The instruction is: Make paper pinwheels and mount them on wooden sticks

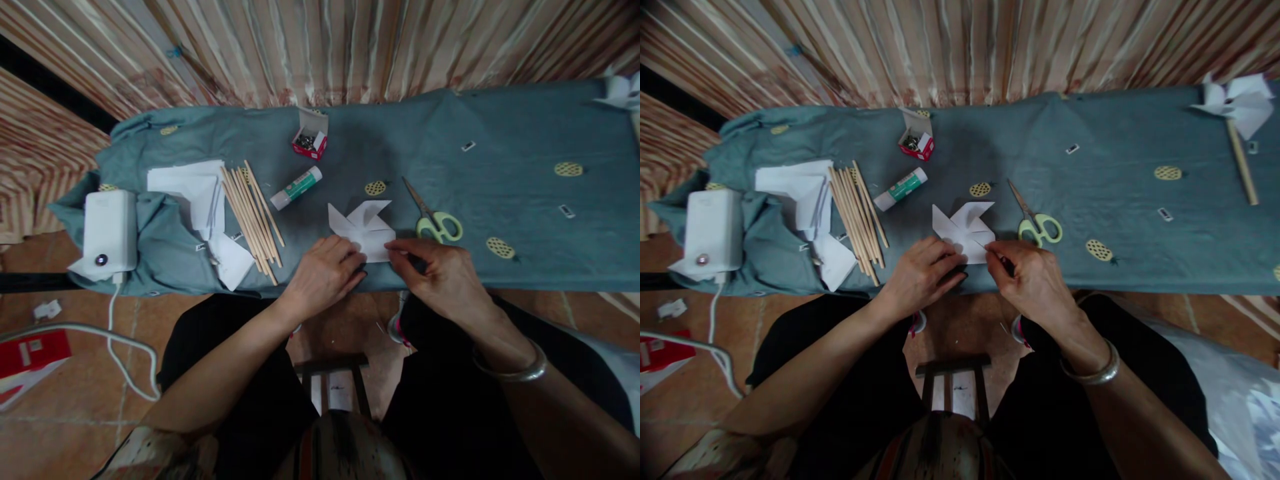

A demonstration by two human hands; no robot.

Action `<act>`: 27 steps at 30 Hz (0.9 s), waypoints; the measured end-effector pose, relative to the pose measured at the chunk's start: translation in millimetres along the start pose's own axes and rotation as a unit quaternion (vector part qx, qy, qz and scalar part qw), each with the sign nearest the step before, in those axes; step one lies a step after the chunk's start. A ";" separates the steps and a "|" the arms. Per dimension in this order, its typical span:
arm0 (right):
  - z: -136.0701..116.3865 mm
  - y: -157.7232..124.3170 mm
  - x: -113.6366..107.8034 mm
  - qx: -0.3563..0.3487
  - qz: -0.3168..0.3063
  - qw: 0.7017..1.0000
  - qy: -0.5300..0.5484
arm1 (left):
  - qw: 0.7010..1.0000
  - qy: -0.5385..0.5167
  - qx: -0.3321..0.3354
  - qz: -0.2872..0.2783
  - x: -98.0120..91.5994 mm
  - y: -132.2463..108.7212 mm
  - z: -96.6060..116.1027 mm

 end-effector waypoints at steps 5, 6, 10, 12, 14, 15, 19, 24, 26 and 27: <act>2.7 -0.9 2.5 0.020 -0.039 0.999 0.002 | 1.000 0.022 0.003 0.009 2.6 -1.3 -0.6; 3.4 -0.8 2.6 0.023 -0.043 0.999 0.002 | 1.000 0.020 0.001 0.010 2.4 -1.3 -1.0; 4.0 -0.2 4.3 0.025 -0.056 0.998 0.002 | 1.000 0.001 -0.010 -0.001 3.1 -0.3 -2.5; 3.4 0.0 6.6 0.027 -0.069 0.997 0.004 | 1.000 0.002 -0.009 -0.002 3.0 0.7 -1.6; 2.4 0.2 8.4 0.030 -0.083 0.996 0.010 | 1.000 0.010 -0.004 0.003 2.1 1.7 0.1; 2.0 0.3 8.7 0.030 -0.088 0.996 0.014 | 1.000 0.014 -0.002 0.007 1.5 2.1 1.0; 3.3 0.7 5.4 0.032 -0.081 0.996 0.026 | 1.000 0.026 0.006 0.010 1.6 2.7 3.7; 13.8 1.6 -8.4 0.040 -0.006 0.998 0.039 | 1.000 0.010 0.000 0.020 2.1 1.5 1.8; 10.9 2.8 -9.4 0.003 0.011 0.998 0.063 | 1.000 -0.006 -0.011 0.023 2.1 1.3 -0.4; 8.0 3.5 -7.7 -0.018 0.009 0.997 0.072 | 1.000 -0.012 -0.016 0.021 2.3 1.4 -1.1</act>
Point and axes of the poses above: each hand's wrist, its own y-axis towards the middle knuckle, its own x-axis out of the palm, z = x × y, the point moved 9 cm from there along y, towards the middle knuckle, and after that the axes turned 4 degrees about -z, right-handed, at the moved point
